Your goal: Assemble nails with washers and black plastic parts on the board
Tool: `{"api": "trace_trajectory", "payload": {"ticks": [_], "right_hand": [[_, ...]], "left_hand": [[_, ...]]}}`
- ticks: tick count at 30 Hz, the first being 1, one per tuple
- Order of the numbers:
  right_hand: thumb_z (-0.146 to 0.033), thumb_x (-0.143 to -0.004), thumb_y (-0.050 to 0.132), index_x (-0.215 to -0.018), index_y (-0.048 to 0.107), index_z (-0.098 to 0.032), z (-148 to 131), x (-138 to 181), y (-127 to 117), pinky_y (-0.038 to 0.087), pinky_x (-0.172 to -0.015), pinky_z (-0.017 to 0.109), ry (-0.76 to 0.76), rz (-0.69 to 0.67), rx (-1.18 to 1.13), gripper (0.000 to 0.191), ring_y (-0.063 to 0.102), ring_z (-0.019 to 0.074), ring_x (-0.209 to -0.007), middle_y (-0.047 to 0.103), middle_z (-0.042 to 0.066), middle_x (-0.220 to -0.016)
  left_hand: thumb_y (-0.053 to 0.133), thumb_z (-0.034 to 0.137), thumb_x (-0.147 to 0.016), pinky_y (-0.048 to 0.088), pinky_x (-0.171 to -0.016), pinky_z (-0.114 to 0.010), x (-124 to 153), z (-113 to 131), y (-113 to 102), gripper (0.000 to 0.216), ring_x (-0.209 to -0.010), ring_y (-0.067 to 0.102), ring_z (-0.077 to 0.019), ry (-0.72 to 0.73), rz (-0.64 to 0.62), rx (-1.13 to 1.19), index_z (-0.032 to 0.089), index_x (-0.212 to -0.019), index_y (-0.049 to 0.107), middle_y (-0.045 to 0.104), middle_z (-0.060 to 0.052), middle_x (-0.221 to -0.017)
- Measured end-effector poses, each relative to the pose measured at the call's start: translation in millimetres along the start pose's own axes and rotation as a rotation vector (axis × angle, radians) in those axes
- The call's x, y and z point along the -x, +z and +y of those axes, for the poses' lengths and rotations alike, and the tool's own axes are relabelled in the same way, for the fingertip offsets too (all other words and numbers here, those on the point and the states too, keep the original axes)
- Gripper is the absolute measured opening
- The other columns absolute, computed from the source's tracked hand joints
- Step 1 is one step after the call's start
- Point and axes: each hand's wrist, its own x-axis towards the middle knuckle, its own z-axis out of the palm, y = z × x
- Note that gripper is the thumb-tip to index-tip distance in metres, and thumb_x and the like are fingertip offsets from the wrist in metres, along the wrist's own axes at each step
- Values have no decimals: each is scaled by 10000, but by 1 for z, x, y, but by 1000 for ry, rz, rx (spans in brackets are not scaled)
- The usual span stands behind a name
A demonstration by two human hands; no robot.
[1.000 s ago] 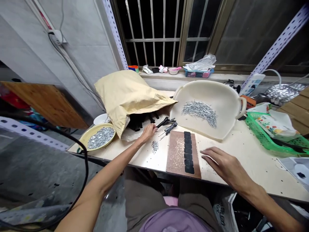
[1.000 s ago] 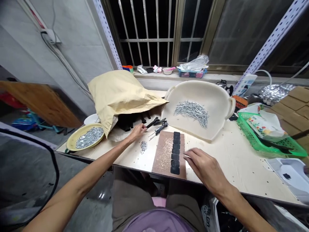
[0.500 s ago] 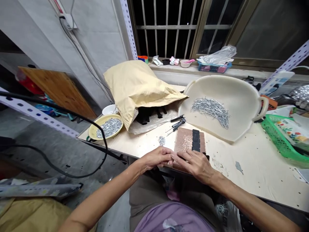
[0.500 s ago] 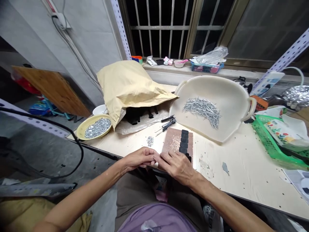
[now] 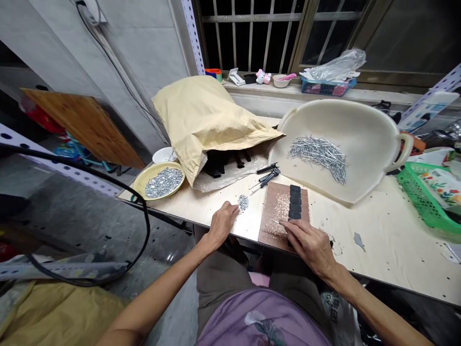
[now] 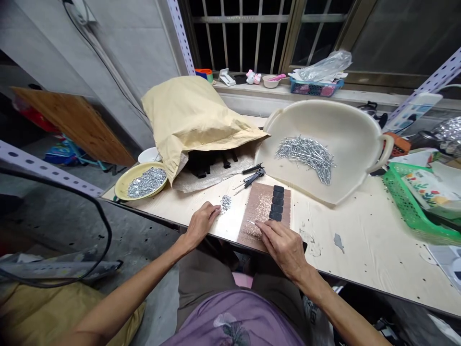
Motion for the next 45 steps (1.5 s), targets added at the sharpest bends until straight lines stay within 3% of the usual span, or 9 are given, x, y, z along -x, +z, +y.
{"api": "trace_trajectory", "payload": {"ticks": [6, 11, 15, 18, 22, 31, 36, 41, 45], "right_hand": [[-153, -897, 488, -1143, 591, -186, -5, -2, 2, 473, -749, 228, 29, 21, -58, 269, 598, 121, -882, 645, 39, -1000], [-165, -900, 479, -1126, 606, -193, -8, -3, 7, 483, -738, 241, 58, 23, -82, 261, 605, 132, -870, 643, 45, -991], [-190, -905, 473, -1092, 625, -201, -11, -14, 8, 492, -719, 238, 137, 66, -134, 242, 603, 136, -878, 622, 59, -1016], [-205, -911, 469, -1065, 637, -208, -15, -27, 5, 492, -721, 230, 164, 72, -192, 228, 601, 124, -854, 620, 48, -990], [-216, -927, 441, -1138, 609, -231, -18, -40, 2, 482, -744, 235, 147, 17, -195, 270, 594, 127, -863, 633, 30, -976], [-220, -935, 419, -1230, 553, -260, -6, -29, 5, 461, -710, 211, 199, -16, -80, 326, 591, 127, -854, 630, 25, -988], [-218, -940, 410, -1200, 577, -247, -4, -26, 0, 441, -685, 191, 206, -25, -20, 310, 594, 116, -825, 640, 32, -957], [-224, -944, 407, -1137, 611, -236, -5, -27, -3, 425, -682, 210, 184, -24, 48, 281, 602, 119, -807, 655, 31, -914], [-221, -937, 418, -1057, 626, -209, -5, -25, -1, 422, -659, 211, 213, 22, 38, 241, 611, 112, -784, 657, 35, -899]], "left_hand": [[409, 232, -914, 403, -604, -235, -8, 1, 5, 238, -740, 575, -147, 47, -73, -136, 208, -986, 635, 561, -42, -884], [511, 220, -852, 416, -655, -255, -12, -2, 3, 129, -769, 574, -162, -9, -15, 39, 184, -863, 635, 595, -43, -875], [623, 302, -771, 405, -547, -220, -17, 2, -3, 140, -606, 539, -120, -258, 52, 544, 165, -744, 638, 611, -22, -725], [685, 372, -714, 364, -434, -174, -23, 17, -8, 253, -475, 477, -61, -504, -64, 1084, 129, -749, 624, 619, -18, -677], [774, 307, -633, 466, -534, -160, -28, 48, -9, 297, -570, 567, -61, -567, -149, 1431, 100, -775, 616, 663, -50, -767], [746, 295, -679, 495, -586, -183, -29, 92, 7, 261, -553, 597, -83, -503, -146, 1490, 101, -781, 605, 656, -31, -630], [737, 306, -688, 488, -610, -200, -30, 94, 9, 258, -568, 593, -88, -483, -160, 1485, 100, -781, 613, 653, -32, -639], [733, 304, -688, 470, -621, -205, -28, 94, 14, 233, -589, 582, -88, -393, -78, 1329, 119, -743, 603, 625, 0, -632], [754, 316, -652, 469, -603, -204, -30, 96, 19, 264, -582, 572, -84, -415, -59, 1304, 128, -776, 616, 612, 15, -652]]}}
